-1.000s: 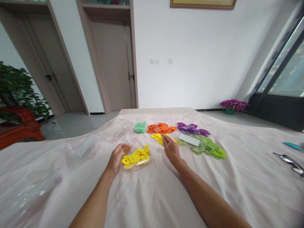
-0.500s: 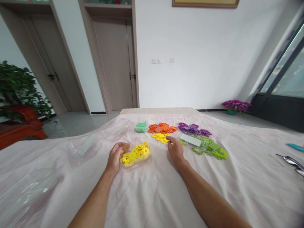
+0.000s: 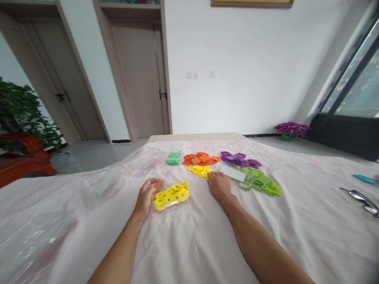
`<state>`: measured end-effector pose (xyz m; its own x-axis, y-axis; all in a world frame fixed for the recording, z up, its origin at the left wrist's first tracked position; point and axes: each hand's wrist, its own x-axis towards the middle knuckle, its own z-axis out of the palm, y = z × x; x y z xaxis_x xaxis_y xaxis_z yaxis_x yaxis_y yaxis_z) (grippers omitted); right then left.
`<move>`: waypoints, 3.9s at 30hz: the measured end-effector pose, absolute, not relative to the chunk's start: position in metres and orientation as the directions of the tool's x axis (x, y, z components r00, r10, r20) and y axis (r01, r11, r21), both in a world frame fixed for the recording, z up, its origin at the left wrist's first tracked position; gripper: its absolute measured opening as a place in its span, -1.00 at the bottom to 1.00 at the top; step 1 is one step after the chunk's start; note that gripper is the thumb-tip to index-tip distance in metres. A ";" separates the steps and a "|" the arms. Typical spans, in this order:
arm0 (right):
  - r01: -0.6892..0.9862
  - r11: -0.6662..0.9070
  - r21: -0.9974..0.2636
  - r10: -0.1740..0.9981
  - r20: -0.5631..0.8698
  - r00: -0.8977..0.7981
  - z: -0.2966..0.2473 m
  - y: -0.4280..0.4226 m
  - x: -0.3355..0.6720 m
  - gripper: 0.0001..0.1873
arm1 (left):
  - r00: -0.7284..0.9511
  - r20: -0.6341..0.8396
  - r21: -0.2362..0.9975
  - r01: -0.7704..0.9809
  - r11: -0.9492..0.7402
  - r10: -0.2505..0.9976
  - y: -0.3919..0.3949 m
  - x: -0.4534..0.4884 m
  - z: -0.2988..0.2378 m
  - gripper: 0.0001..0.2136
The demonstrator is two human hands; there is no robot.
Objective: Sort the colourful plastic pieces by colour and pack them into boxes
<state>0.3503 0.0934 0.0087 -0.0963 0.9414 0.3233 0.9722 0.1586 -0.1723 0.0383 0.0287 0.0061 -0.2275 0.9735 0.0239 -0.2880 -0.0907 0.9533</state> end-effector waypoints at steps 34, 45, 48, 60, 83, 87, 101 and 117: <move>0.997 0.076 -0.004 0.952 0.298 -0.071 0.024 0.088 0.357 -0.77 | -0.284 0.095 0.978 -0.153 -0.142 0.954 0.033 0.032 -0.002 -0.76; 0.968 0.074 -0.239 0.895 0.444 0.041 0.018 0.092 0.361 -0.65 | -0.287 0.098 0.976 -0.161 -0.149 0.953 0.031 0.032 -0.001 -0.75; 0.861 0.126 -0.493 0.882 0.453 0.130 0.017 0.095 0.352 -0.65 | -0.286 0.095 0.974 -0.170 -0.148 0.954 0.031 0.033 0.001 -0.75; 0.218 0.463 -0.859 0.886 0.451 -0.102 0.025 0.077 0.277 -0.72 | -0.276 0.127 0.982 -0.101 -0.161 0.953 0.033 0.030 -0.004 -0.76; 0.978 0.208 -0.010 0.933 0.302 -0.195 0.016 0.100 0.322 -0.77 | -0.279 0.077 0.977 -0.172 -0.129 0.957 0.032 0.034 0.001 -0.76; 0.962 0.260 0.076 0.920 0.283 -0.271 0.018 0.103 0.317 -0.73 | -0.276 0.086 0.977 -0.165 -0.135 0.957 0.032 0.034 0.002 -0.76; 0.970 0.159 -0.186 0.935 0.345 -0.087 0.016 0.101 0.338 -0.57 | -0.287 0.075 0.979 -0.163 -0.126 0.955 0.031 0.035 0.003 -0.77; 0.293 0.606 -0.739 0.795 0.550 -0.257 0.043 0.061 0.282 -0.59 | -0.299 0.111 0.984 -0.100 -0.147 0.948 0.031 0.035 0.005 -0.76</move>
